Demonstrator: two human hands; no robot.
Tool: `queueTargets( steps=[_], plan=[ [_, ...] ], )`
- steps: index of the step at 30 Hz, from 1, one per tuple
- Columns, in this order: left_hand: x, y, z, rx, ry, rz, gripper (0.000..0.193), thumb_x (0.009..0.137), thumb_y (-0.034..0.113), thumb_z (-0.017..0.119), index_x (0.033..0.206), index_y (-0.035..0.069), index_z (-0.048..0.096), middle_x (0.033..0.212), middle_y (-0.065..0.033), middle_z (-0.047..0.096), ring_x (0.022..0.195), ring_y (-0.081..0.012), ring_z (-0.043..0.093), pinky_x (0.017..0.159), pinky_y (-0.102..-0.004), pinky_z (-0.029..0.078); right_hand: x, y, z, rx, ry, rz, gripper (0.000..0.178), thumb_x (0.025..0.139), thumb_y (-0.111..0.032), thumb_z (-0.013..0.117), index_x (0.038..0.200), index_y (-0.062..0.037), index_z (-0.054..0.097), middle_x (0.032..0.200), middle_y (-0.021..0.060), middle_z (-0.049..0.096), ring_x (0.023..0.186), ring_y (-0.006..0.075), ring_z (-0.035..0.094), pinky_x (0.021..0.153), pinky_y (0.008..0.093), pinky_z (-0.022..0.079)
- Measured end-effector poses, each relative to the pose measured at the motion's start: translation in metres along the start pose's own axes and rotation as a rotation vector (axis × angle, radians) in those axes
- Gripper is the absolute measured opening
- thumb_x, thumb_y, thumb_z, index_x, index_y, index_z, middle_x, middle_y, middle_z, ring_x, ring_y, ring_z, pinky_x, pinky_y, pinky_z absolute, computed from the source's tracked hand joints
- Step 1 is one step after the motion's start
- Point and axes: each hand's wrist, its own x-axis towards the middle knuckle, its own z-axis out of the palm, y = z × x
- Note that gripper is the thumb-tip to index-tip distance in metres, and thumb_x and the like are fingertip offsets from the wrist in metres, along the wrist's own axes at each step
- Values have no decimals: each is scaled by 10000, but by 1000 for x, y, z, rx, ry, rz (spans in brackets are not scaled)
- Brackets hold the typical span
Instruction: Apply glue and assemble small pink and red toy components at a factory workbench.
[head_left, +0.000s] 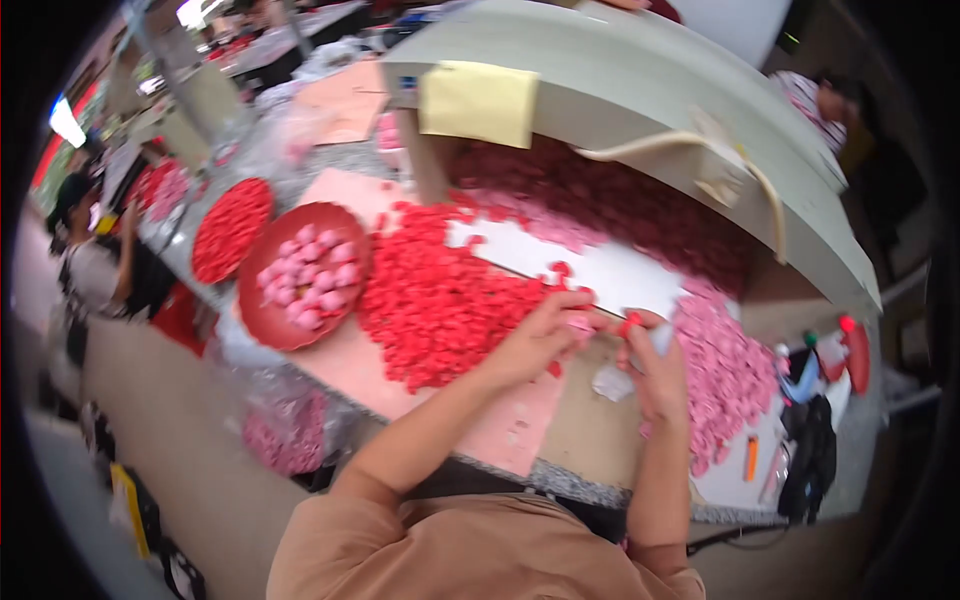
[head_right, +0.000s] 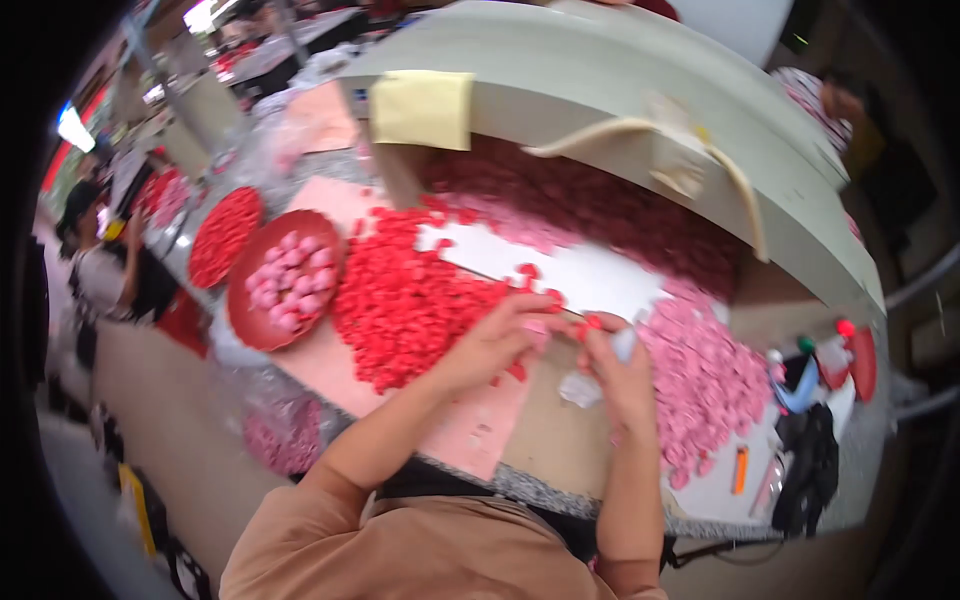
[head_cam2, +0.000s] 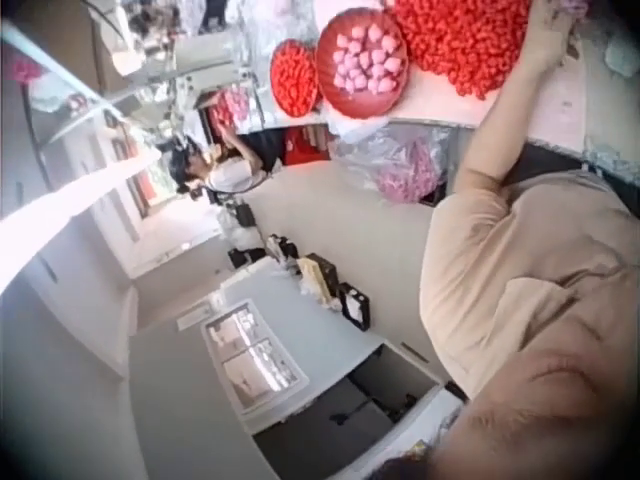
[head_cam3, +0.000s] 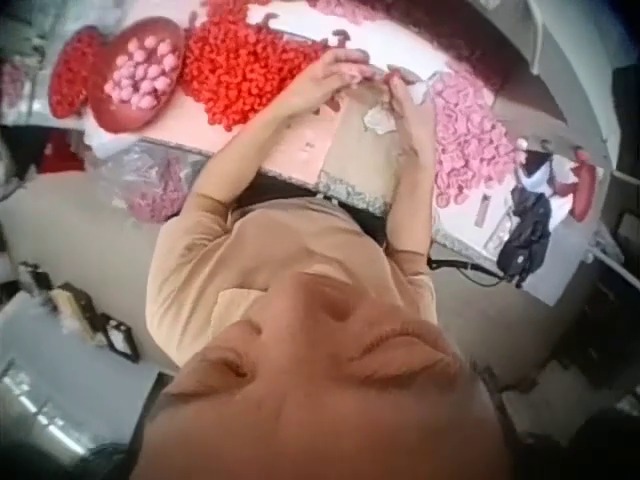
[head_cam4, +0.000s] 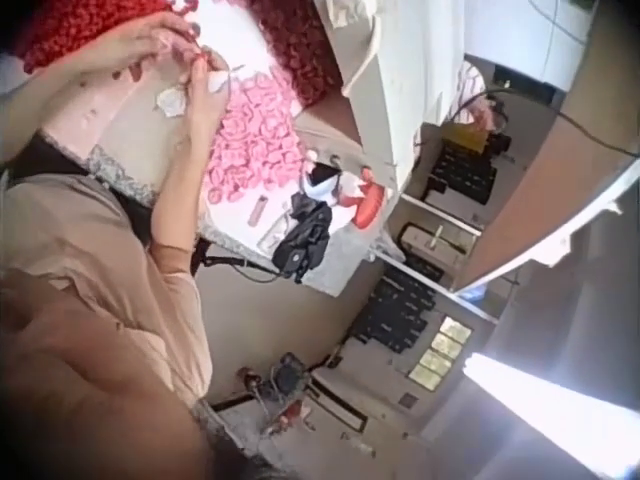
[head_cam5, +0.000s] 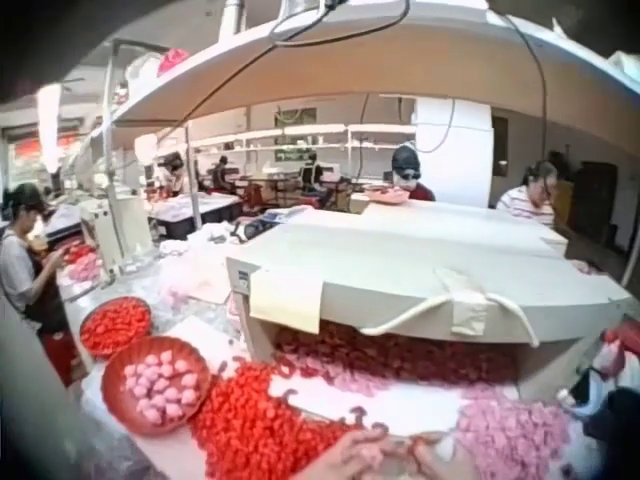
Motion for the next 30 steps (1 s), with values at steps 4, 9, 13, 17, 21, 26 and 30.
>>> queueTargets(
  steps=[4,9,13,17,21,26,30],
  plan=[
    [8,-13,2,106,66,19,205,915,39,480,1119,29,463,1013,-42,601,808,-61,525,688,-210,447,1,2,-5,-3,-43,-4,212,874,-115,594,1050,-6,550,968,89,642,666,80,530,609,205,439],
    [7,-11,7,373,135,38,155,917,30,468,1065,14,512,1013,-51,590,862,-95,588,588,-227,531,-6,3,0,-91,-111,-74,197,860,-99,624,1035,-17,588,886,9,598,713,63,546,632,205,446],
    [7,-10,13,503,254,82,118,877,-4,514,992,-8,536,909,-63,606,760,-96,611,600,-221,528,-7,12,6,-245,-115,-181,208,849,-98,645,1036,-25,590,888,2,600,726,57,546,629,200,442],
    [6,-8,16,628,255,146,108,867,-2,536,974,-13,537,872,-80,615,722,-96,619,609,-221,526,-6,17,10,-172,-85,-103,234,845,-94,653,1058,-29,584,890,-3,600,722,50,535,624,194,438],
    [4,-8,17,523,262,196,152,825,21,597,972,-5,569,786,-79,625,671,-114,609,576,-246,505,-5,12,14,-80,-42,-66,234,852,-101,645,1067,-30,584,856,-10,593,706,43,524,617,187,433],
    [4,-7,17,523,248,228,152,827,22,602,975,-9,586,805,-82,634,694,-118,621,596,-244,513,-3,13,10,-79,-63,-16,247,867,-134,632,1084,-27,584,836,-18,585,687,43,518,611,181,429],
    [4,-5,17,551,238,236,140,828,27,606,962,-8,585,783,-77,633,694,-115,622,598,-246,512,1,20,5,-24,-70,74,285,876,-164,624,1126,-32,581,823,-27,577,677,50,513,604,187,427]
  ],
)
